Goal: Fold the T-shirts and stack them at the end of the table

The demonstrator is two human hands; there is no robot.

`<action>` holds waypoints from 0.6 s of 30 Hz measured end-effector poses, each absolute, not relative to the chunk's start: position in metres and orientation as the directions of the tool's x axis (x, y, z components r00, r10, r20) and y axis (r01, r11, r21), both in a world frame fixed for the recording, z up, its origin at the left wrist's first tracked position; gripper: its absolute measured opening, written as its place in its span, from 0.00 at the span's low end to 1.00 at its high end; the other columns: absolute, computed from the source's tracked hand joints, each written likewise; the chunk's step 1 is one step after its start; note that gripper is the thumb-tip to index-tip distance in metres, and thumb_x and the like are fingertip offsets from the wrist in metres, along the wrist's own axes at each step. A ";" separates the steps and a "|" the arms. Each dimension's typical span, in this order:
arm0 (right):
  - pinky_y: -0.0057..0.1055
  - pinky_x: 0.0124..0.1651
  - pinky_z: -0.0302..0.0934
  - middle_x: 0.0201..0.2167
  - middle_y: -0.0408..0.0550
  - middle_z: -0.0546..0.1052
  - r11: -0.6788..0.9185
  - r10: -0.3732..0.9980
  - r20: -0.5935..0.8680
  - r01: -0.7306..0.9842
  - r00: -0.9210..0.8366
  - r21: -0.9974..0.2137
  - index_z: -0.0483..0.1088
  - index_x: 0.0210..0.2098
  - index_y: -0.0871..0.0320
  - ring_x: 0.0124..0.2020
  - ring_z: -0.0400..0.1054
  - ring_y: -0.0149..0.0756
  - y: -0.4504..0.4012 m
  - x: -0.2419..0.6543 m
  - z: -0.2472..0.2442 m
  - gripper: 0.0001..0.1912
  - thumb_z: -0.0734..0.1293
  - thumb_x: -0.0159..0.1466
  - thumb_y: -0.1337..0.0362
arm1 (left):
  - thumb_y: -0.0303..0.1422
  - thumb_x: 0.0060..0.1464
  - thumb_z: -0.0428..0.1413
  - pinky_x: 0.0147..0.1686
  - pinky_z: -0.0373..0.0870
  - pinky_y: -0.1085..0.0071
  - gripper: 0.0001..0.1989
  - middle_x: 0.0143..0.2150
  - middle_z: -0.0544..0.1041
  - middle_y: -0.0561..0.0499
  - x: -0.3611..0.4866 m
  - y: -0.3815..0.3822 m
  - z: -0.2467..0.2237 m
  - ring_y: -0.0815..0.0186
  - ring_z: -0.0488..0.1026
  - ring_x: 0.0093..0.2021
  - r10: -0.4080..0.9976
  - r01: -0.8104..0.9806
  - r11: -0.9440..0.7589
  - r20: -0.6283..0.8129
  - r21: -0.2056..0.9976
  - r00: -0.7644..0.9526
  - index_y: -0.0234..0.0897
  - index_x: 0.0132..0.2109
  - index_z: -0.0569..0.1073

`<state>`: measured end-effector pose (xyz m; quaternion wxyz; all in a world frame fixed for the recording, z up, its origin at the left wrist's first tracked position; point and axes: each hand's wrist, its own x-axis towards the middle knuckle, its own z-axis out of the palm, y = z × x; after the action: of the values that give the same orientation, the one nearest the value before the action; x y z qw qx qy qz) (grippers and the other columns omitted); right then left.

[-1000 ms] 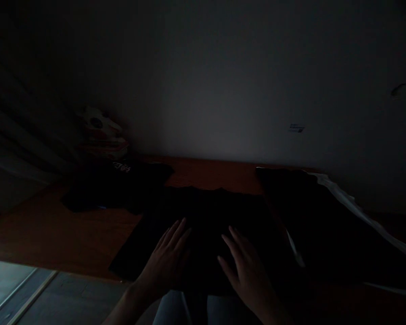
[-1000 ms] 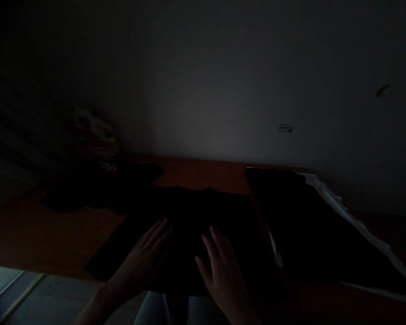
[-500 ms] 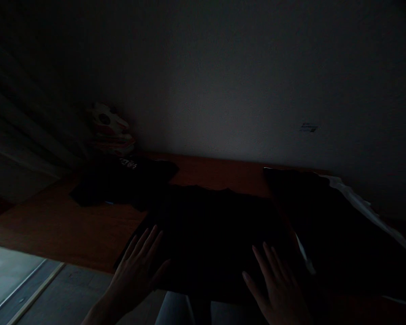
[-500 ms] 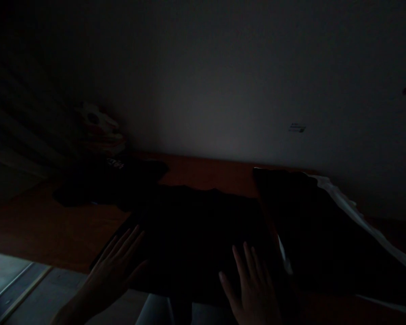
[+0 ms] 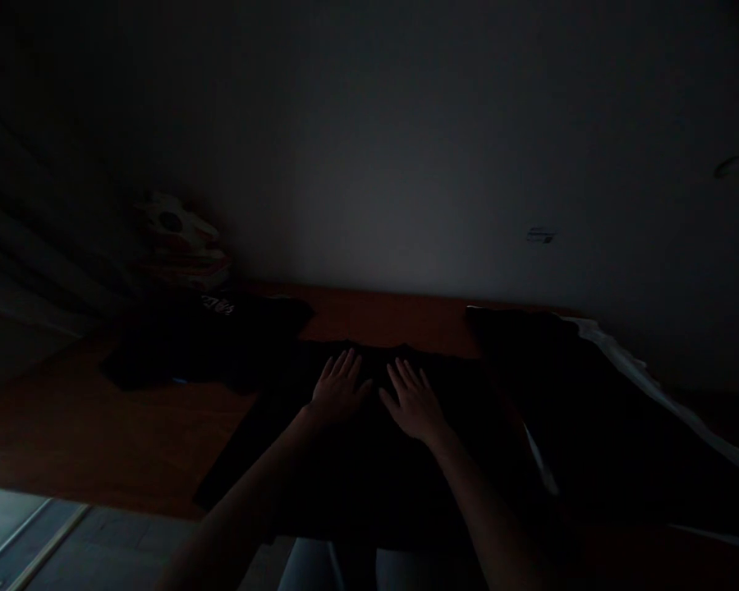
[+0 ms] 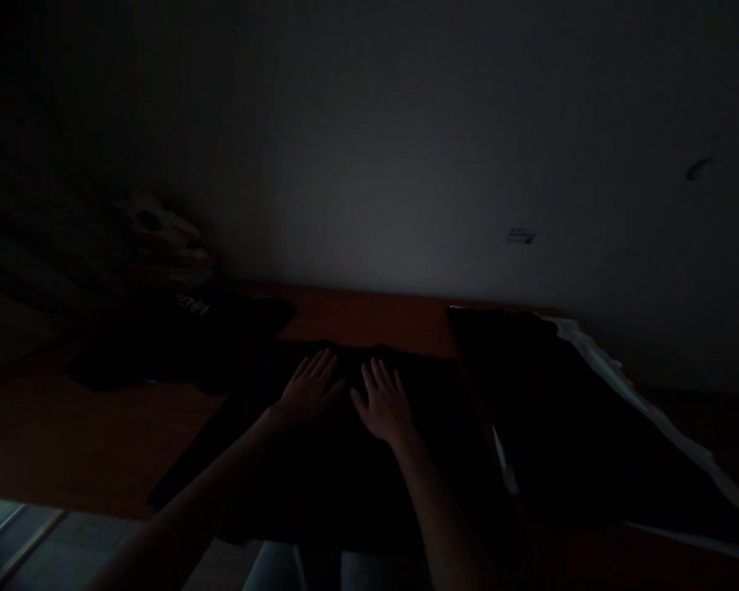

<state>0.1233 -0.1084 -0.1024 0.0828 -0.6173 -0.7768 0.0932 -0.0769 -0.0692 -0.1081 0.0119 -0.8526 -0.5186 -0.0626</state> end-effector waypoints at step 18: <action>0.46 0.63 0.57 0.59 0.63 0.73 -0.043 0.878 0.439 0.944 0.192 -0.327 0.74 0.54 0.63 0.61 0.66 0.51 -0.097 0.247 -0.141 0.29 0.59 0.70 0.47 | 0.45 0.66 0.43 0.56 0.70 0.49 0.28 0.57 0.77 0.32 -0.178 -0.028 -0.112 0.44 0.74 0.56 0.943 0.987 -0.091 0.330 0.130 0.044 0.28 0.56 0.76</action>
<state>0.2470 -0.0968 -0.1415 0.2794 -0.7197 -0.6328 -0.0590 -0.1778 -0.0278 -0.1121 0.0662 -0.7194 -0.6707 -0.1680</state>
